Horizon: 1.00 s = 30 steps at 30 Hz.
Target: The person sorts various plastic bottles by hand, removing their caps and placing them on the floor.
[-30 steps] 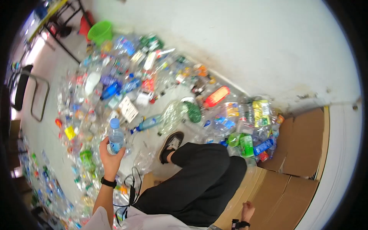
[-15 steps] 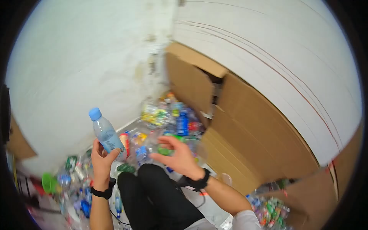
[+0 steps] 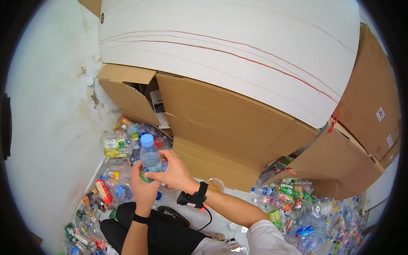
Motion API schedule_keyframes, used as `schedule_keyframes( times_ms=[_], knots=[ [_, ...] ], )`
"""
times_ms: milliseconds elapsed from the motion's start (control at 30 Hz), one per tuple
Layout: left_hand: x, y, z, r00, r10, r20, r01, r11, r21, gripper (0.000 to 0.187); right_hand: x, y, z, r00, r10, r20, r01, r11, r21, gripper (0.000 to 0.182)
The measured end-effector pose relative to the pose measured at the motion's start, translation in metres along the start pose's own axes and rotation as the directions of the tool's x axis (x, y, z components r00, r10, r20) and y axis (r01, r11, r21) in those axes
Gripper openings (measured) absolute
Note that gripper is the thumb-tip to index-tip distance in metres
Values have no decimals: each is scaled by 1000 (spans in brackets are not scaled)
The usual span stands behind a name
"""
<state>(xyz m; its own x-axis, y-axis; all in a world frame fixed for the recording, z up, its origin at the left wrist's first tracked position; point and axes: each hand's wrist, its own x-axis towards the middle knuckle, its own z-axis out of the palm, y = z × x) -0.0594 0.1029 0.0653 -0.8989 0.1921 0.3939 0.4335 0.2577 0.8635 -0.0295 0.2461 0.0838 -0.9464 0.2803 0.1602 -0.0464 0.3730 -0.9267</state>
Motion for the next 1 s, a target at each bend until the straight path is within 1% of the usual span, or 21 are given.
schedule_keyframes(
  times_ms=[33,167,200,233,267,300,333,367,400,433,467,500,533,567,600,633,700,833,900,933,1000],
  knots=[
    [-2,-1,7,1000,18,23,-19,999,38,68,-2,3,-4,1000,14,18,-14,1000,20,76],
    [-8,-9,18,995,20,99,-23,999,31,70,-6,16,-16,997,65,33,-68,993,96,64],
    [-8,-9,12,986,36,165,-42,998,36,70,-8,23,-20,997,72,33,-75,993,95,64],
    [-8,-9,6,972,52,229,-63,997,39,70,-9,33,-26,1000,-3,-18,1,995,-98,63],
    [-7,-8,0,972,47,231,-58,998,39,70,-11,42,-31,995,-86,-51,67,955,-290,63],
    [-4,-6,-8,964,0,267,0,1000,0,69,-16,49,-36,995,-88,-37,68,925,-373,64],
    [-3,-3,-14,952,-50,304,64,997,-37,67,-22,51,-41,997,-78,-28,62,926,-373,64],
    [1,4,-18,956,25,292,-24,1000,-7,63,-27,52,-45,999,-29,21,35,901,-433,64],
    [4,8,-21,957,10,289,-8,1000,-7,63,-32,53,-49,998,21,66,14,869,-494,64],
    [7,11,-22,942,25,336,-28,1000,4,61,-38,63,-50,997,-18,78,56,849,-525,63],
    [9,12,-22,923,41,384,-50,999,14,59,-44,66,-51,996,-10,86,54,848,-527,63],
    [10,11,-21,906,89,415,-116,992,39,54,-48,68,-52,993,-9,114,72,822,-565,63],
    [10,9,-19,905,86,416,-111,993,36,54,-52,69,-53,990,-10,139,92,794,-601,62],
    [10,4,-18,879,98,467,-131,991,39,51,-55,69,-53,990,-3,138,86,793,-603,62],
    [10,0,-17,849,110,517,-153,987,40,48,-59,68,-54,987,-25,158,117,788,-604,60],
    [10,-4,-17,847,109,521,-150,988,36,48,-62,68,-54,983,-48,178,148,782,-605,57],
    [9,-11,-17,802,210,560,-277,960,37,43,-65,70,-55,981,-36,188,144,786,-601,57],
    [10,-8,-21,781,232,580,-297,955,18,38,-67,76,-56,967,-7,253,156,804,-574,59],
    [9,-11,-22,747,265,609,-327,945,-10,37,-68,81,-57,963,-25,270,177,812,-556,59],
    [7,-12,-22,746,264,612,-323,946,-14,37,-69,82,-58,958,-49,283,200,821,-534,60],
    [4,-14,-21,769,267,581,-334,943,8,36,-68,79,-58,961,-23,277,182,807,-561,59]
  ],
)
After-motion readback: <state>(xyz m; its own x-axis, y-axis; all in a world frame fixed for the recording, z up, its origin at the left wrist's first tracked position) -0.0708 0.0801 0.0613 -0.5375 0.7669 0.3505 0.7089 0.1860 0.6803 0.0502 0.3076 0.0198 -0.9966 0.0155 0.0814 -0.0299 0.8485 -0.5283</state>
